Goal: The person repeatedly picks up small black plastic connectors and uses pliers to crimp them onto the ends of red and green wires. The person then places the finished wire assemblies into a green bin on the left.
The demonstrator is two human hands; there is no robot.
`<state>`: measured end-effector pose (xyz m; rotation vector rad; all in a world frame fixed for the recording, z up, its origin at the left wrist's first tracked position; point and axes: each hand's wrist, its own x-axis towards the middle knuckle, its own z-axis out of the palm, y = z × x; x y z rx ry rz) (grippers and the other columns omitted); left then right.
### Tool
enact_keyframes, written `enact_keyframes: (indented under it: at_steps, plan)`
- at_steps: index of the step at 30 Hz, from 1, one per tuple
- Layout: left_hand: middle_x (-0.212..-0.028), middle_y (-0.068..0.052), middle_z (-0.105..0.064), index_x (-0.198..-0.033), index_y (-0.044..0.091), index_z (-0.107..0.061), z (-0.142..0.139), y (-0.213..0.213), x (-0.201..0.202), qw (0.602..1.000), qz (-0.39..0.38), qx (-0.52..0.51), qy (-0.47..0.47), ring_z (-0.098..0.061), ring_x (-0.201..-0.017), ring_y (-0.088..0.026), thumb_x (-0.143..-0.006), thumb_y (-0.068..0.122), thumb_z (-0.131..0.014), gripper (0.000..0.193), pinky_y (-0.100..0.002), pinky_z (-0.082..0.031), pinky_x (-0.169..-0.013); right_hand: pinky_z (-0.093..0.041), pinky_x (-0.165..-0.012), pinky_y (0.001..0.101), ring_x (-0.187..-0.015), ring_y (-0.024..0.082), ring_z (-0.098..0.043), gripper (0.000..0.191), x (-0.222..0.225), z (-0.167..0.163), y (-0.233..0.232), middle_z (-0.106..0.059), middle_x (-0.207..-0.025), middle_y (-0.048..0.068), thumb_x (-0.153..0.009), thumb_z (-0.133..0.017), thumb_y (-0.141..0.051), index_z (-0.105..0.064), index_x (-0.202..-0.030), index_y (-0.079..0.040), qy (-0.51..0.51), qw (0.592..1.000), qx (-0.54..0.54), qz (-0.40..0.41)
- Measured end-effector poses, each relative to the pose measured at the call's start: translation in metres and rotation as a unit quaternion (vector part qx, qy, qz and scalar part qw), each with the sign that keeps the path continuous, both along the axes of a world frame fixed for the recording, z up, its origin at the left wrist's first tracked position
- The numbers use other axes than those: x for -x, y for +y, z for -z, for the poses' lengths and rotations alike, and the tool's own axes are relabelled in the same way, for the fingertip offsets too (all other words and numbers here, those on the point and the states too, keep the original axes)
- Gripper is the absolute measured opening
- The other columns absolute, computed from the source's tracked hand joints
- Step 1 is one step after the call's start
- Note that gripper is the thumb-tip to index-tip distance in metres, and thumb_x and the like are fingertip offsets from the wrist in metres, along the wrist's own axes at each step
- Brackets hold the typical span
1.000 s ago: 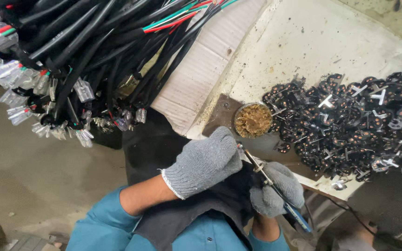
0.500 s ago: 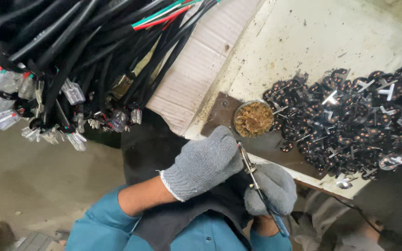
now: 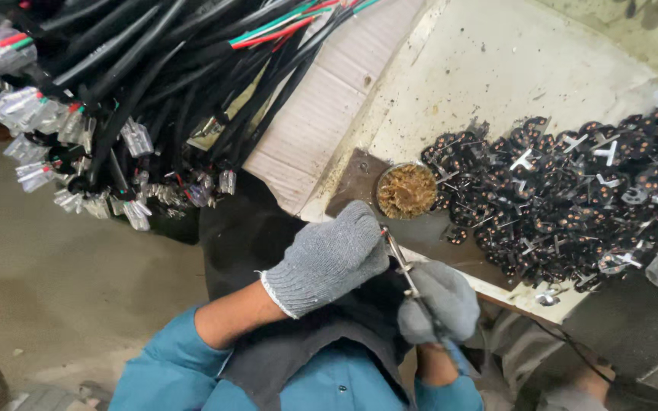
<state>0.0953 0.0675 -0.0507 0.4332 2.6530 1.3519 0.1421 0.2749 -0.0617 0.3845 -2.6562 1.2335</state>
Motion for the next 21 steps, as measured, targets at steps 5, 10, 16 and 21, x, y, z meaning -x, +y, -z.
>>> enact_keyframes:
  at_steps: [5, 10, 16, 21]
  plan:
    - [-0.091, -0.013, -0.056, -0.094, 0.008, -0.056, 0.0, 0.001, 0.0, 0.999, -0.03, 0.006, 0.023, -0.063, -0.067, -0.033, -0.091, 0.021, -0.074, 0.022, -0.042, -0.049, -0.055, -0.06, -0.074, 0.0383, -0.077, 0.031, -0.073, 0.024, 0.0, 0.004, 0.003, -0.072, -0.088, 0.018, -0.08, -0.064, -0.019, -0.073, -0.095, -0.001, -0.026, 0.996, 0.077, 0.032]
    - [-0.092, -0.014, -0.056, -0.094, 0.007, -0.056, 0.0, -0.001, 0.001, 1.0, -0.005, 0.004, -0.003, -0.062, -0.066, -0.033, -0.091, 0.021, -0.075, 0.025, -0.043, -0.049, -0.054, -0.06, -0.075, 0.0369, -0.079, 0.031, -0.073, 0.016, 0.003, 0.002, 0.0, -0.071, -0.086, 0.016, -0.084, -0.072, -0.015, -0.073, -0.093, -0.001, 0.032, 0.998, 0.03, -0.044]
    - [-0.094, -0.014, -0.056, -0.097, 0.007, -0.055, -0.002, -0.003, 0.006, 0.999, -0.017, -0.02, 0.034, -0.064, -0.071, -0.035, -0.088, 0.02, -0.075, 0.025, -0.044, -0.05, -0.058, -0.054, -0.059, 0.0304, -0.06, 0.021, -0.067, 0.015, 0.021, -0.006, 0.02, -0.072, -0.078, 0.007, -0.08, -0.062, -0.007, -0.074, -0.087, -0.001, -0.202, 0.977, 0.052, 0.037]
    - [-0.094, -0.014, -0.057, -0.096, 0.007, -0.054, 0.003, 0.0, 0.008, 0.998, -0.032, -0.005, 0.061, -0.064, -0.069, -0.034, -0.089, 0.016, -0.072, 0.021, -0.042, -0.052, -0.058, -0.054, -0.069, 0.0311, -0.076, 0.019, -0.067, 0.012, 0.011, -0.007, -0.005, -0.069, -0.086, 0.01, -0.094, -0.058, -0.008, -0.067, -0.096, 0.0, -0.005, 0.986, 0.153, 0.072]
